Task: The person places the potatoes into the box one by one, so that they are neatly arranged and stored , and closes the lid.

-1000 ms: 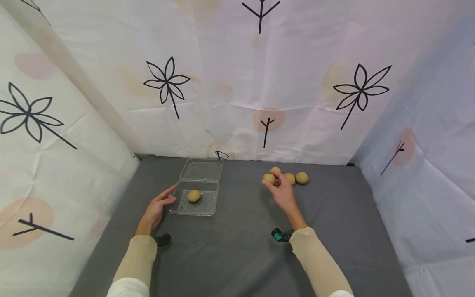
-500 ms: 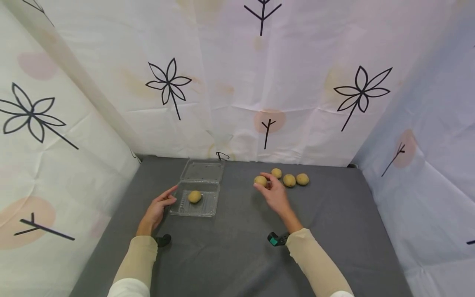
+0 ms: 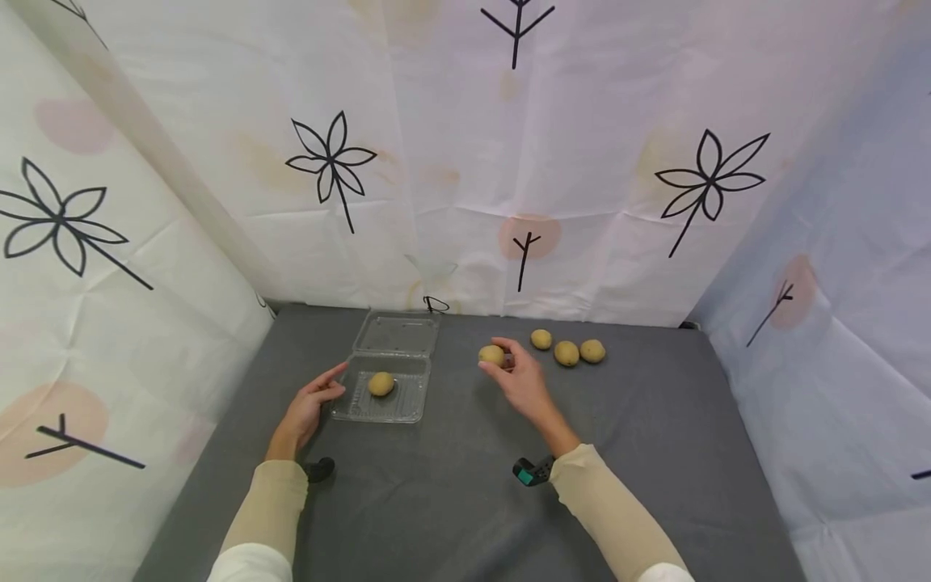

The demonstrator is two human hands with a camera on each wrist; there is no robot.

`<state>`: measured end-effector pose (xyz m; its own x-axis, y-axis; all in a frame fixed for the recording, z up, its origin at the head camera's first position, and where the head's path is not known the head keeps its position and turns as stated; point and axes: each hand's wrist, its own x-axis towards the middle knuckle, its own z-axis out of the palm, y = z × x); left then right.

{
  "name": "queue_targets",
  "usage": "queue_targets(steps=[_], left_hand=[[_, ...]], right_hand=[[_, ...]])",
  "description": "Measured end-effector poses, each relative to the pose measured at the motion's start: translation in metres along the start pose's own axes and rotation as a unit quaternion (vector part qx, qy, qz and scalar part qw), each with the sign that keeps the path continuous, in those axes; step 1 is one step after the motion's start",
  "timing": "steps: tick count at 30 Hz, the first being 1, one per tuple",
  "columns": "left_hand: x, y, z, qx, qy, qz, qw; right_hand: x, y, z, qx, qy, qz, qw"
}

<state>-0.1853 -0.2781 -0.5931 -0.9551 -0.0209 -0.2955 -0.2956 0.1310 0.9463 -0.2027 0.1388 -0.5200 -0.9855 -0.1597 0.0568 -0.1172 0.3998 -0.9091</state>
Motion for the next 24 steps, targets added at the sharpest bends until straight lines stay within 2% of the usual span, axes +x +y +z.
queue_targets(steps=[11,20,24], left_hand=[[0.000,0.002,0.000,0.004,0.001,0.002,1.0000],[-0.008,0.021,0.000,-0.023,-0.014,-0.017,0.9995],[-0.008,0.020,0.000,-0.020,-0.011,-0.017,0.9996]], right_hand=[[0.008,-0.014,0.015,-0.024,-0.028,-0.025,0.9990],[0.015,-0.029,0.025,-0.044,-0.075,-0.039,0.9954],[0.018,-0.036,0.029,-0.047,-0.099,-0.044,0.9930]])
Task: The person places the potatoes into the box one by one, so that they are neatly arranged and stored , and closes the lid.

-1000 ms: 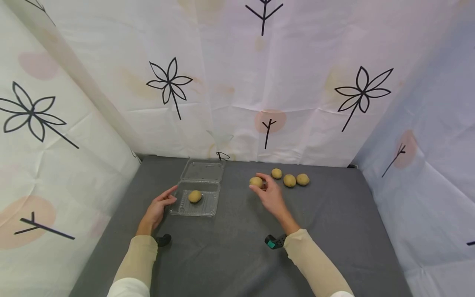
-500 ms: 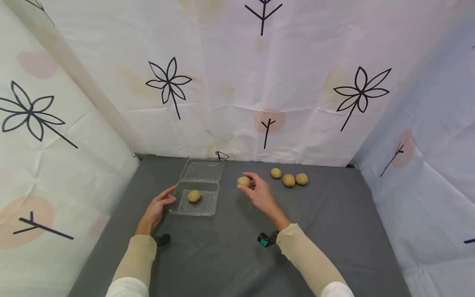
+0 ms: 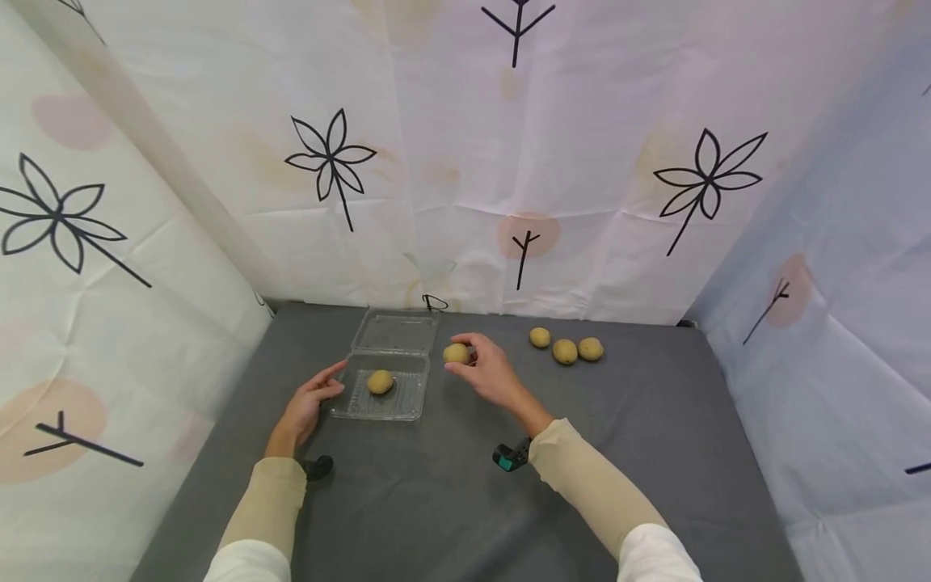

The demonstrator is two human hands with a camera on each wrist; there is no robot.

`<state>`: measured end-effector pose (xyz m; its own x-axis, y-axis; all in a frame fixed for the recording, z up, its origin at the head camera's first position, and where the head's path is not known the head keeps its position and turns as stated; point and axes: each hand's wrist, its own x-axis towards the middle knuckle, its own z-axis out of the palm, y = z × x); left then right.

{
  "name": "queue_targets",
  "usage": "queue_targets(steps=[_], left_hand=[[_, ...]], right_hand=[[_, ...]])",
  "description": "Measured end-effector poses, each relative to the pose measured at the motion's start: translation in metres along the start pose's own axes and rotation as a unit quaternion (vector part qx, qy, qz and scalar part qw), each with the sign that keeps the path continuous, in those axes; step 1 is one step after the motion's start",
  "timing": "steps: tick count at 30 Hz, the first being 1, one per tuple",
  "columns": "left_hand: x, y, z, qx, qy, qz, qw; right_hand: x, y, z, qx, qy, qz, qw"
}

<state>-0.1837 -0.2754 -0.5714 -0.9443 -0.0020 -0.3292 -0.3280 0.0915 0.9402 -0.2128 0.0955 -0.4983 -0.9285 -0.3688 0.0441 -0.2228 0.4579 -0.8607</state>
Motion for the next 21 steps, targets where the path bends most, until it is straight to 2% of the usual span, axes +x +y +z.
queue_targets(steps=[6,13,21], left_hand=[[0.008,-0.017,-0.003,0.020,0.004,0.014,0.9997],[-0.005,0.007,0.001,0.003,-0.006,-0.008,0.9999],[-0.006,0.011,0.001,0.004,-0.006,-0.007,1.0000]], right_hand=[[0.007,-0.005,0.006,-0.003,-0.018,-0.009,0.9998],[0.014,-0.006,0.013,-0.001,-0.026,-0.018,0.9995],[0.022,-0.016,0.025,0.013,-0.030,-0.021,0.9992]])
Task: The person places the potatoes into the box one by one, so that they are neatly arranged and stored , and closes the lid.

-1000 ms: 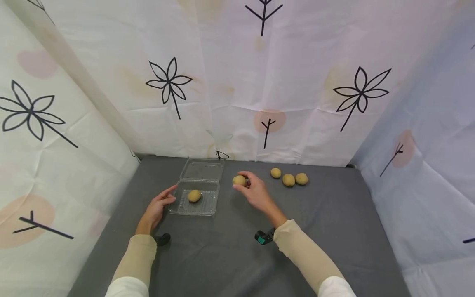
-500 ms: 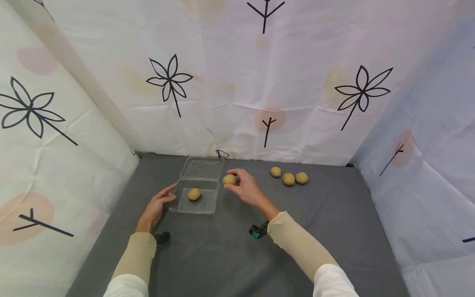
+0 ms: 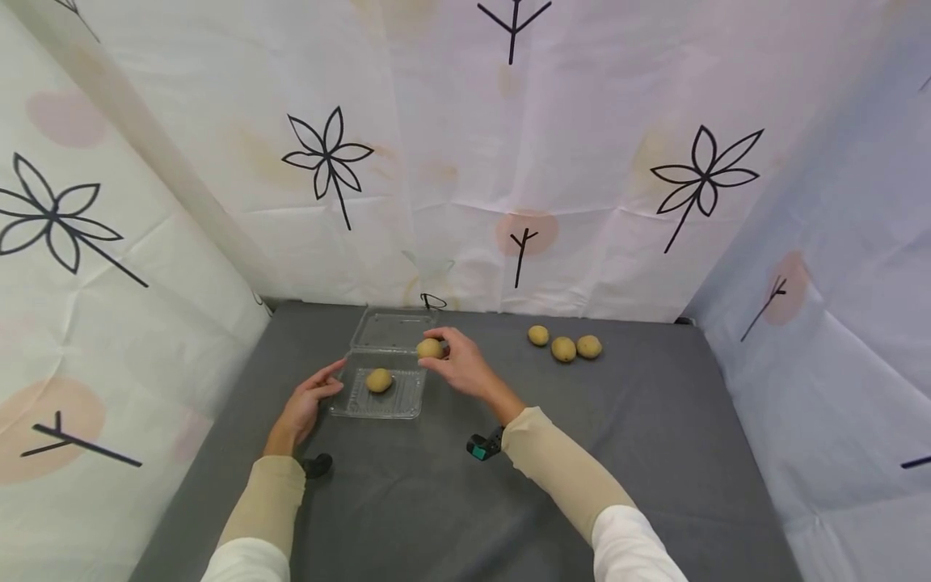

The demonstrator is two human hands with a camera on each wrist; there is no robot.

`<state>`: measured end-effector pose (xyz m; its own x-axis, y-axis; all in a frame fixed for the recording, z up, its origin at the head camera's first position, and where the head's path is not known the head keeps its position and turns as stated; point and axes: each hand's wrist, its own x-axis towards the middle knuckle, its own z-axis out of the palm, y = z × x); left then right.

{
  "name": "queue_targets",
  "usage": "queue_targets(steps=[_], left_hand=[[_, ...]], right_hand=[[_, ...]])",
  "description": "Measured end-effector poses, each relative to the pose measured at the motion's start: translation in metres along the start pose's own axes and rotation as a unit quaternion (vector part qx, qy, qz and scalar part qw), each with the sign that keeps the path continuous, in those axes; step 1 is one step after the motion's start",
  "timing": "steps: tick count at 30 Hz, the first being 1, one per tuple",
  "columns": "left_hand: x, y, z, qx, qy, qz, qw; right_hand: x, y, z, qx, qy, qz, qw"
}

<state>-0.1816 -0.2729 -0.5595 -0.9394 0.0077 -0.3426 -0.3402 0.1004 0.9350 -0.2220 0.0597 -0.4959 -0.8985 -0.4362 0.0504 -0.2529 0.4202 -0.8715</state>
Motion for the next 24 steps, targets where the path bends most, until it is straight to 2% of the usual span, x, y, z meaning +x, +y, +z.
queue_targets(steps=[11,24], left_hand=[[-0.001,0.000,0.001,-0.005,0.000,0.003,1.0000],[0.002,-0.002,0.000,-0.002,0.000,0.004,1.0000]], right_hand=[[0.007,0.002,0.022,-0.006,-0.021,-0.029,0.9994],[0.011,0.010,0.040,-0.015,-0.030,-0.026,0.9991]])
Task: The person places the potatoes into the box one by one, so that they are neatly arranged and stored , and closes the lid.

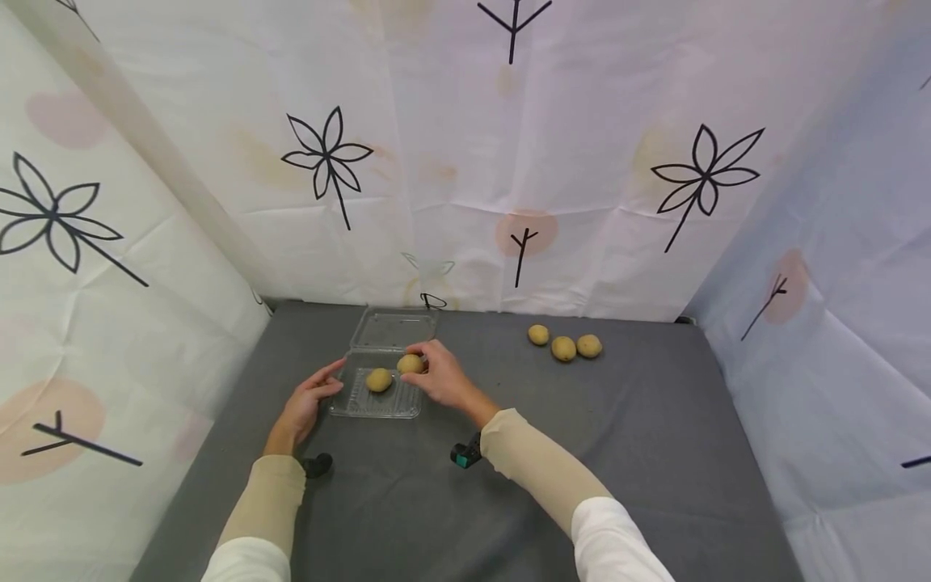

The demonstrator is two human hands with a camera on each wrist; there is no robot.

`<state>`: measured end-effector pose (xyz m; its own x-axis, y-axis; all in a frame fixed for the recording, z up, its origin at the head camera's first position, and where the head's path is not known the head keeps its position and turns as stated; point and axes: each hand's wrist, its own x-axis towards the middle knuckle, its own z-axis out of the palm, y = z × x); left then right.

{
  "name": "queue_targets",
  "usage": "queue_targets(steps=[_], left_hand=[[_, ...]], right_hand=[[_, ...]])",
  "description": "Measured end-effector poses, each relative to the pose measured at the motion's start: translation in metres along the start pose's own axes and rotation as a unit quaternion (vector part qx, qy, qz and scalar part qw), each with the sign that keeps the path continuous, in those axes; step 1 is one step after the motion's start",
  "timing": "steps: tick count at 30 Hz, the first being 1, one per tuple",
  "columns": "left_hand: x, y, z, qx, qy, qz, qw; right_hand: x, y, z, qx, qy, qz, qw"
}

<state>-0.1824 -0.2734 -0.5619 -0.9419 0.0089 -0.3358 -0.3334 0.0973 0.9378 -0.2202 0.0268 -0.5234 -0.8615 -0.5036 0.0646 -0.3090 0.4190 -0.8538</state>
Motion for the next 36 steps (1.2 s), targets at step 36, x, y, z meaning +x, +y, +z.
queue_targets(steps=[36], left_hand=[[0.001,-0.002,-0.001,-0.005,0.000,-0.002,1.0000]], right_hand=[[0.017,0.005,0.028,-0.017,0.039,0.066,0.9969]])
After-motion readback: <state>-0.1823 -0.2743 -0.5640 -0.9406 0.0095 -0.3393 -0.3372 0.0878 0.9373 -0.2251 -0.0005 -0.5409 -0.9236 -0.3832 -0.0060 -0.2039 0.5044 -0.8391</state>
